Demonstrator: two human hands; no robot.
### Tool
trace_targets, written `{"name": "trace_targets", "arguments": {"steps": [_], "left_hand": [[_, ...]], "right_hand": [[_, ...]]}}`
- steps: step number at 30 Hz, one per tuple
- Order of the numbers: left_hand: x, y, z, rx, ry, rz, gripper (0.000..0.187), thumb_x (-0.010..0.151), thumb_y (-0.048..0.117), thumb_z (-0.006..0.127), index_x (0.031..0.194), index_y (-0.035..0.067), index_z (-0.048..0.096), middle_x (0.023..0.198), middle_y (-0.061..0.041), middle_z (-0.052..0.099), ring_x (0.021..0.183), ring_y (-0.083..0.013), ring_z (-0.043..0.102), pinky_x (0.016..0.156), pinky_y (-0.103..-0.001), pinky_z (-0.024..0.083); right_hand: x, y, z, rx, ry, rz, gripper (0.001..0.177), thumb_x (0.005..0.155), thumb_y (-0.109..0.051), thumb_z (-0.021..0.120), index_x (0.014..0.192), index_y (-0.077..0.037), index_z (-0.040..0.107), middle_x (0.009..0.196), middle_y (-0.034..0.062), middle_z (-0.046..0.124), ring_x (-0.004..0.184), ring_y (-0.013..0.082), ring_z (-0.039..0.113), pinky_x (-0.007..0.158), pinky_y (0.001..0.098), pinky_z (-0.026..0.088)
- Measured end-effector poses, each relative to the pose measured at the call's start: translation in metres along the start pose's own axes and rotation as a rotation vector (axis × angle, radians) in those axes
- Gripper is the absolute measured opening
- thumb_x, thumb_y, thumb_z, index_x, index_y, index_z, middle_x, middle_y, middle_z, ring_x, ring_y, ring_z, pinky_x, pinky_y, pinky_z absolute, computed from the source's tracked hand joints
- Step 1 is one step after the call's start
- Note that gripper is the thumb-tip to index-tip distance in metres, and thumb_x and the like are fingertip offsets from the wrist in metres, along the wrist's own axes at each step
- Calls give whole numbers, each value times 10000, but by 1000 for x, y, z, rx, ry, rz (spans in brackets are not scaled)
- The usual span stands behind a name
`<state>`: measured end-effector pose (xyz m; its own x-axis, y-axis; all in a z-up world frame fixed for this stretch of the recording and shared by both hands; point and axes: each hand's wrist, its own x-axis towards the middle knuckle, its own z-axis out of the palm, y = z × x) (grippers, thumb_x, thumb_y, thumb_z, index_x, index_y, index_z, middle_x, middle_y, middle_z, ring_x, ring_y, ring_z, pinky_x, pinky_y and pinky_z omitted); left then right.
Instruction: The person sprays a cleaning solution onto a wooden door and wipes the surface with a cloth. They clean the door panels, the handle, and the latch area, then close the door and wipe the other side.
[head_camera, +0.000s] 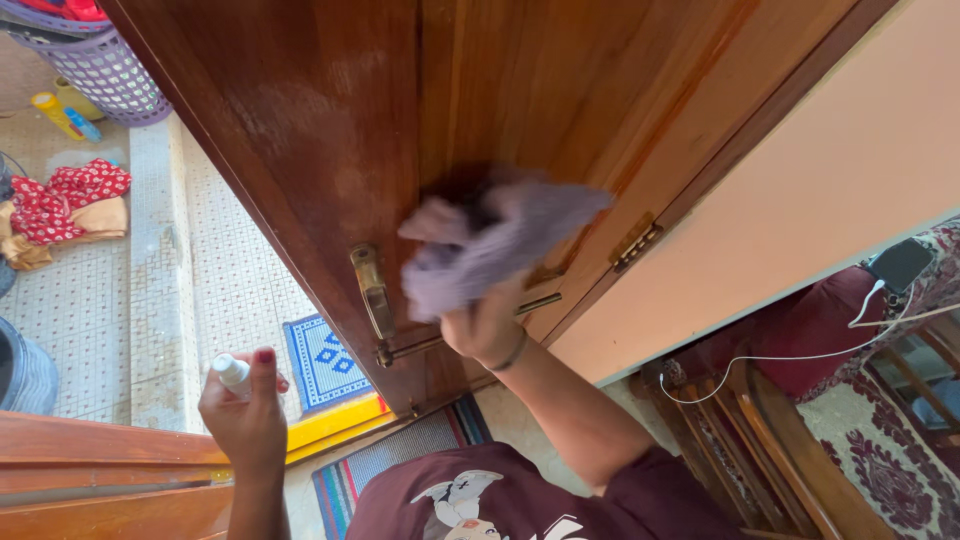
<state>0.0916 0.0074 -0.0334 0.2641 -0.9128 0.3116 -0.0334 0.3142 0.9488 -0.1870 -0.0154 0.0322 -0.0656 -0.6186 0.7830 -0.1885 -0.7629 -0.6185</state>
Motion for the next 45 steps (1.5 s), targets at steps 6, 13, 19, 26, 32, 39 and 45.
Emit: {"name": "trace_targets", "arguments": {"steps": [6,13,19,26,32,39,45], "left_hand": [[1,5,14,-67,-71,19,251,1047,264,696,946,50,610,768,-4,619,688,-60,577,635,-215,460],[-2,13,25,-73,-111,4,259,1029,264,701,906,62,595,741,4,604,672,-51,559,613,-213,446],[-8,20,29,-84,-136,-11,280,1020,276,713,882,66,589,726,10,585,669,-45,541,604,-211,437],[-12,24,23,-61,-126,-2,272,1029,277,702,893,65,598,711,9,593,655,-50,545,596,-211,425],[-19,22,12,-20,-31,3,268,1045,287,701,938,62,602,729,5,609,661,-55,567,605,-208,432],[-29,9,-13,-30,72,-8,286,1072,269,704,932,62,565,739,-14,602,673,-78,566,642,-221,442],[-31,7,-23,12,98,8,286,1082,262,693,938,58,553,738,-15,589,674,-81,566,644,-227,452]], "right_hand": [[7,26,24,-832,-81,-370,438,901,-119,612,1337,-86,588,1426,290,498,1385,505,438,1231,654,253],[-72,60,17,-816,-283,-218,309,917,-111,676,1222,-145,643,1404,139,587,1384,402,519,1232,622,315],[-113,57,-12,-775,-388,-115,414,853,-3,640,1250,-103,701,1395,158,591,1347,387,532,1153,540,413],[-52,-14,-12,-581,68,-252,319,952,11,563,1262,-52,598,1431,228,485,1382,378,495,1169,504,423],[35,-73,75,-634,-214,-383,382,1066,-54,592,1361,-290,652,1529,86,536,1488,342,404,1282,556,319],[11,-44,135,-900,-214,-247,338,1001,-203,590,1325,-137,659,1441,238,456,1506,530,302,1238,693,268],[-62,13,127,-961,-449,-208,324,986,-205,612,1275,-75,681,1467,179,511,1444,432,417,1204,595,357]]}}
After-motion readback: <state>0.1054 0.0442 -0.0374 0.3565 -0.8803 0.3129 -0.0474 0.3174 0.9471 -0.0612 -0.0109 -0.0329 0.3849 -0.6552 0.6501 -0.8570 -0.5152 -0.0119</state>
